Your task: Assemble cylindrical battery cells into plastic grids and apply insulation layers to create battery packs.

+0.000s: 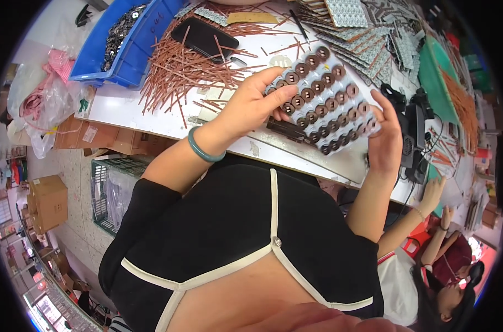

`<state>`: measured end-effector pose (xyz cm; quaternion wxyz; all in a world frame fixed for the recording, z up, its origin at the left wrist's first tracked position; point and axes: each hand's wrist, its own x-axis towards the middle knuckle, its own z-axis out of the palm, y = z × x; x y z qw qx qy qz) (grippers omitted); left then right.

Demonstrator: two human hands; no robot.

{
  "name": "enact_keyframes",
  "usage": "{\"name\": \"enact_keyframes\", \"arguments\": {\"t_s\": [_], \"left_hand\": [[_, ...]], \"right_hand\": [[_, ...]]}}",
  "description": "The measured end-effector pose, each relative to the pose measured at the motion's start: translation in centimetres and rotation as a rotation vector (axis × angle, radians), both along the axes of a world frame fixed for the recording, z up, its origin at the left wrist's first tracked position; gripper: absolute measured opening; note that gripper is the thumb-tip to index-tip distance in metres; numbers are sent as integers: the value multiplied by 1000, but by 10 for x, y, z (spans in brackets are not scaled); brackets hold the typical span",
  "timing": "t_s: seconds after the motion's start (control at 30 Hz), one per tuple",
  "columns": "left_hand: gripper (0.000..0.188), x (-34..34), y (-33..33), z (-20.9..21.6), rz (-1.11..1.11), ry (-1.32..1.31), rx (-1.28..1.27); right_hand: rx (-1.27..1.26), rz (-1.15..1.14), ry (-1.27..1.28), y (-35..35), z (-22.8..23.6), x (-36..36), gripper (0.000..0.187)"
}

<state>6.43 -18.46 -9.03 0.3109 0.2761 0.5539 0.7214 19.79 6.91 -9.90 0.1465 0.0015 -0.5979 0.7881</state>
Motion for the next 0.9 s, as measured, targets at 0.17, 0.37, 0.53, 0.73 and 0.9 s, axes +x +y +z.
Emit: {"name": "enact_keyframes", "arguments": {"t_s": [0.17, 0.37, 0.53, 0.73, 0.9], "left_hand": [[27, 17, 6, -9, -63, -113, 23], [31, 7, 3, -23, -7, 232, 53], [38, 20, 14, -19, 84, 225, 164], [41, -3, 16, -48, -817, -716, 911], [47, 20, 17, -31, 128, -171, 167]], "right_hand": [[-129, -210, -124, -47, -23, 1, 50], [5, -240, -221, -48, -22, 5, 39], [30, -193, -224, -54, -20, 9, 38], [-265, -107, -222, -67, -28, 4, 46], [-140, -89, -232, -74, -17, 3, 44]]}}
